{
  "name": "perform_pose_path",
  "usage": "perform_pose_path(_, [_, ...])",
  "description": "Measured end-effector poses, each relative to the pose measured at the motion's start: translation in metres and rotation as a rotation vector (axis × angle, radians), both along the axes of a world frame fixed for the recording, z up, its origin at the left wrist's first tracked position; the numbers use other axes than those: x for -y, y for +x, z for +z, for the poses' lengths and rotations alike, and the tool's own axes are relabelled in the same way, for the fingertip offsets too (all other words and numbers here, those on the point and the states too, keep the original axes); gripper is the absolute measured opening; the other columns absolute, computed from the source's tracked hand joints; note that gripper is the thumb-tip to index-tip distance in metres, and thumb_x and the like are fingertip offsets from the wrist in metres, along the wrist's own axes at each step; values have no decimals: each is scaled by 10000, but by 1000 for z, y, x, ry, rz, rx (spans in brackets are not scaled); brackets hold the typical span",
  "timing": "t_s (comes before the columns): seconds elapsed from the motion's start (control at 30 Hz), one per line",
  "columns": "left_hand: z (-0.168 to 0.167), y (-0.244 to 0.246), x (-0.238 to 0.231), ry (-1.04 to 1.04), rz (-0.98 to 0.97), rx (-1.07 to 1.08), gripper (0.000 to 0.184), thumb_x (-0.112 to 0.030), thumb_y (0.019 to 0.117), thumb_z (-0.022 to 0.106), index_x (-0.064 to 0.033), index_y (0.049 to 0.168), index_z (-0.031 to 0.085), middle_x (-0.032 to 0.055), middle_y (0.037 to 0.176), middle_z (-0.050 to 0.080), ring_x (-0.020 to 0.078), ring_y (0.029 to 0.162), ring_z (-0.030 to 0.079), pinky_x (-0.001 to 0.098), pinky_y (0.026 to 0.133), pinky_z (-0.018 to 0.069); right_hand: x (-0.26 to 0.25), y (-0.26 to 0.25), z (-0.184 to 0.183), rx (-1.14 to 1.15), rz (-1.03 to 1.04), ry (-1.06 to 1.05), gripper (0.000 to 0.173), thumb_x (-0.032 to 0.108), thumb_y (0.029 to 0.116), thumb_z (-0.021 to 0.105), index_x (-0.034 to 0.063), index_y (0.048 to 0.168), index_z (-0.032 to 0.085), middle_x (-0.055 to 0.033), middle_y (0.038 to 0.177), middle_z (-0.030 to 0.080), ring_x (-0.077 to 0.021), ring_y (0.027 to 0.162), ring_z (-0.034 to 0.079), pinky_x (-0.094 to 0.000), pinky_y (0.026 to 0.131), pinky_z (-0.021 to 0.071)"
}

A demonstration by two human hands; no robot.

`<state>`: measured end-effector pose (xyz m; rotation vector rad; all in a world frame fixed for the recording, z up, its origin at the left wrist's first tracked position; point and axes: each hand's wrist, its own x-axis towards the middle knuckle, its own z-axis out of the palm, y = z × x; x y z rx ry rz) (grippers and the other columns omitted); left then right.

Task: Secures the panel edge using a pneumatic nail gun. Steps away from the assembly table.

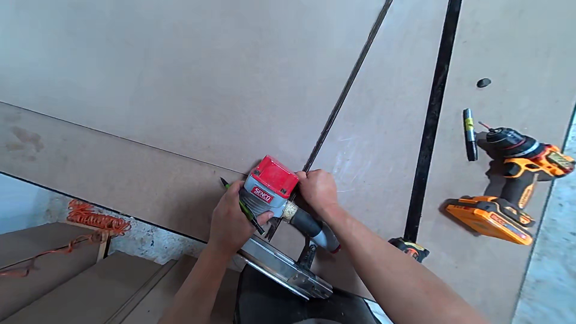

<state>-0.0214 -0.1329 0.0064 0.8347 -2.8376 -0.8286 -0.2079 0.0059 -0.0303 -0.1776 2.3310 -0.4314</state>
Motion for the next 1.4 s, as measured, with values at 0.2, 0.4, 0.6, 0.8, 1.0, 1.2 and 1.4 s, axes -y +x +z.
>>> perform_pose_path(0.2, [-19, 1, 1, 88, 42, 47, 920, -548, 746, 865, -34, 1418, 505, 161, 1178, 696, 285, 1004, 721, 529, 863, 601, -1, 0, 2, 3, -20, 7, 568, 471, 1016, 498, 92, 599, 567, -132, 683, 636, -342, 731, 668, -560, 596, 474])
perform_pose_path(0.4, [-17, 1, 3, 159, 37, 80, 941, -531, 756, 874, -90, 1476, 458, 141, 1262, 668, 264, 1072, 704, 520, 904, 593, 1, 5, 2, -53, -30, 17, 571, 461, 1007, 510, 89, 576, 544, -134, 658, 625, -342, 707, 662, -558, 584, 465])
perform_pose_path(0.6, [-17, 2, -1, 193, 75, 87, 964, -514, 763, 882, -97, 1507, 434, 145, 1320, 642, 264, 1134, 682, 522, 949, 577, 3, 7, 3, -67, -44, 60, 576, 468, 1006, 522, 85, 576, 548, -141, 666, 633, -349, 718, 667, -562, 591, 469])
perform_pose_path(0.8, [-15, 3, -4, 253, 131, 106, 988, -486, 747, 908, -145, 1531, 414, 129, 1350, 628, 257, 1140, 680, 524, 946, 582, 1, 9, -1, -117, -63, 46, 578, 482, 982, 535, 104, 545, 509, -116, 608, 595, -324, 647, 639, -546, 549, 444])
perform_pose_path(1.0, [-16, 2, -2, 294, 149, 78, 975, -471, 730, 924, -135, 1507, 441, 121, 1317, 643, 241, 1121, 684, 513, 947, 584, -5, 6, -2, -118, -19, 11, 604, 517, 993, 492, 129, 529, 493, -85, 561, 560, -294, 598, 612, -528, 525, 422])
perform_pose_path(1.2, [-17, 1, -2, 315, 179, 111, 986, -482, 723, 923, -134, 1511, 442, 118, 1312, 649, 233, 1129, 678, 499, 956, 579, -7, 5, -8, -121, -29, 5, 602, 537, 989, 467, 135, 544, 510, -82, 579, 580, -291, 612, 624, -534, 533, 433])
perform_pose_path(1.4, [-14, -2, -1, 310, 160, 148, 986, -484, 720, 929, -173, 1512, 433, 112, 1286, 660, 233, 1060, 703, 504, 885, 604, -6, -4, -2, -62, 80, 49, 581, 465, 1034, 447, 102, 597, 569, -120, 659, 646, -323, 690, 675, -562, 590, 483])
